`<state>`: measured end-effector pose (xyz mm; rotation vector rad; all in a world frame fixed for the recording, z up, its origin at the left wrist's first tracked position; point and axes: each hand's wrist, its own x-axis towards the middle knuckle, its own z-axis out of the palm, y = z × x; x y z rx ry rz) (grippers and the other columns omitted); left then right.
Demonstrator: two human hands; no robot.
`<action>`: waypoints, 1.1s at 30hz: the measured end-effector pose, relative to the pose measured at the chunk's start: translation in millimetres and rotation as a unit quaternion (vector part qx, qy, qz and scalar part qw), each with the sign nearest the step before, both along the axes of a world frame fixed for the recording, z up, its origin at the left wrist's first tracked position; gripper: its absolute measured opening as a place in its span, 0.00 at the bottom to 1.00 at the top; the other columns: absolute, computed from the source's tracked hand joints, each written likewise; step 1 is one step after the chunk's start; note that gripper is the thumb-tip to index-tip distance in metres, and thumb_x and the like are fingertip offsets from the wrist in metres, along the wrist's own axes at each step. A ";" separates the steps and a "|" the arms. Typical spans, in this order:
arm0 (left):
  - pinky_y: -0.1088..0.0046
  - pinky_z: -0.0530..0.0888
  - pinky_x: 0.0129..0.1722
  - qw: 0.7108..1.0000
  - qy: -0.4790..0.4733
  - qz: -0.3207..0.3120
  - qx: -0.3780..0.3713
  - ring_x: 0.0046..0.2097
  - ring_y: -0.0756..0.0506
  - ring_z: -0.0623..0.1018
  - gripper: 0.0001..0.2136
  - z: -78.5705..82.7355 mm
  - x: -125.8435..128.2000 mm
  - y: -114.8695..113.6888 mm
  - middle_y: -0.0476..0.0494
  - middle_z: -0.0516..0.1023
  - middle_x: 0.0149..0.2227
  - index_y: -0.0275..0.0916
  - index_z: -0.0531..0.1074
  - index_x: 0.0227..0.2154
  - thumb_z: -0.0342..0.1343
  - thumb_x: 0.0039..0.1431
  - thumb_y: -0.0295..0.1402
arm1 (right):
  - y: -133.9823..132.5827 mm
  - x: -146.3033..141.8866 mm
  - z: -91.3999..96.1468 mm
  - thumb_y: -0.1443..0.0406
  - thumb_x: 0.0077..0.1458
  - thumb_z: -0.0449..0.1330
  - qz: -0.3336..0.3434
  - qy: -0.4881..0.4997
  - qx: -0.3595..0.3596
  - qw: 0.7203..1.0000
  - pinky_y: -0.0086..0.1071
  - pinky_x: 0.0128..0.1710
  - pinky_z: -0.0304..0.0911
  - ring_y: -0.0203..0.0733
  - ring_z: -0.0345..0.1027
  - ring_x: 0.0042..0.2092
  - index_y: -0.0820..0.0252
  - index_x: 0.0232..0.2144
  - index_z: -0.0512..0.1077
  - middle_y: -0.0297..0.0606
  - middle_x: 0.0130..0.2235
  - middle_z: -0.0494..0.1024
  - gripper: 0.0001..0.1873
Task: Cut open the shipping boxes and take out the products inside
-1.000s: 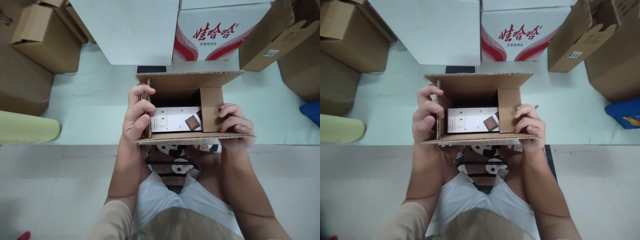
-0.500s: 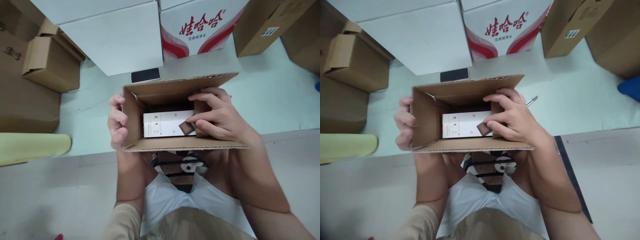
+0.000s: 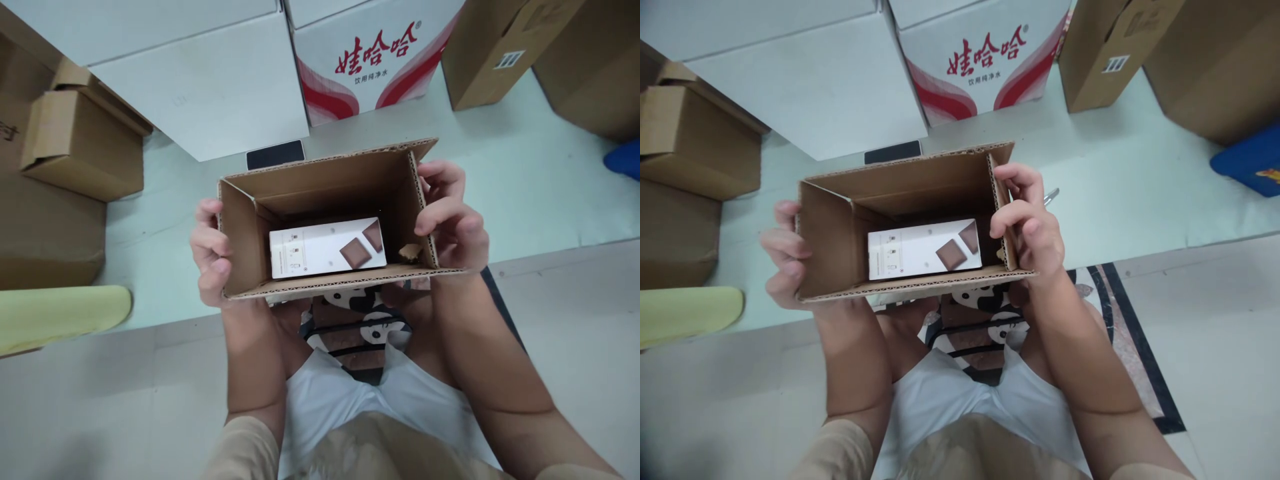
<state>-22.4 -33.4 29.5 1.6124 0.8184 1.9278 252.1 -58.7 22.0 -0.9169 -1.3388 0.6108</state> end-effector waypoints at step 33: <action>0.43 0.64 0.69 0.937 0.319 0.145 -0.006 0.68 0.33 0.69 0.16 36.2 -7.0 -52.4 0.49 0.69 0.66 0.50 0.82 0.44 0.51 0.68 0.47 | 1.2 -5.7 0.8 0.52 0.57 0.58 0.054 0.173 0.091 0.979 0.52 0.69 0.58 0.51 0.69 0.63 0.56 0.24 0.64 0.32 0.57 0.75 0.18</action>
